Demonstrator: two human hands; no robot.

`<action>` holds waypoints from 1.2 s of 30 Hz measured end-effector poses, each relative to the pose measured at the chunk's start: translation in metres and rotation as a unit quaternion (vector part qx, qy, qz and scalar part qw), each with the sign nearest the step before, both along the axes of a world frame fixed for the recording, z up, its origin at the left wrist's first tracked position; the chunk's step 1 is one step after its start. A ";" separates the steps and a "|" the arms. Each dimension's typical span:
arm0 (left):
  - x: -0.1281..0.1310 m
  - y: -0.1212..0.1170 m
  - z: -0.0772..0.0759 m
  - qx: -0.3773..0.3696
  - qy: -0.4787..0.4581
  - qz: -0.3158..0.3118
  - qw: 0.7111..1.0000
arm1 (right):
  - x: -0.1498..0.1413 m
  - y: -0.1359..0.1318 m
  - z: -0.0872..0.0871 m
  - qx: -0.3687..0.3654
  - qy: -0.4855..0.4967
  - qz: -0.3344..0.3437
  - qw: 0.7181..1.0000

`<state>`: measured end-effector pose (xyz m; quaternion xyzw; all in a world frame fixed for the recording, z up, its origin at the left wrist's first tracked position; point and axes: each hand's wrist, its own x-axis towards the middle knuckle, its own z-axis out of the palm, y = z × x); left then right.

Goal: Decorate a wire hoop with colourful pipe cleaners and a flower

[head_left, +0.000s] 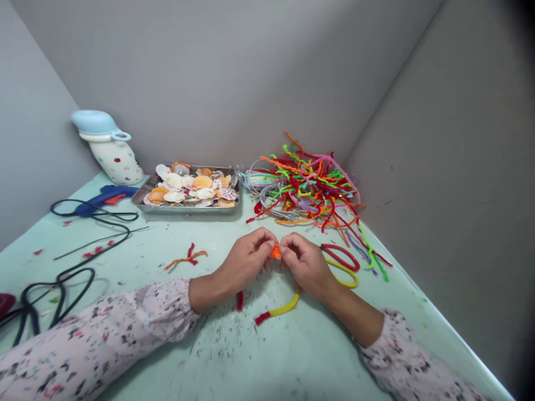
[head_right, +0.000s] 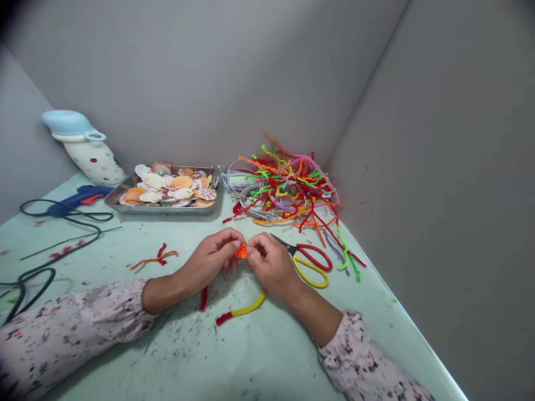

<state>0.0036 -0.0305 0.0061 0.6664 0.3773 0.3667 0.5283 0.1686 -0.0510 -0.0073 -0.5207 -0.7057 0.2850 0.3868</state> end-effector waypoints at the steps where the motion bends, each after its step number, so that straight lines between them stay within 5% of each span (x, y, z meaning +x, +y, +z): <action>1: 0.000 0.000 0.000 0.008 0.010 0.002 1.000 | 0.000 0.000 0.000 -0.009 0.006 -0.001 1.000; 11: -0.001 0.001 -0.001 0.142 0.103 0.035 0.984 | 0.000 0.000 0.002 -0.037 0.053 0.007 0.998; 36: -0.001 -0.001 0.002 0.224 0.178 0.052 0.957 | -0.005 0.000 0.001 -0.039 0.048 0.008 0.998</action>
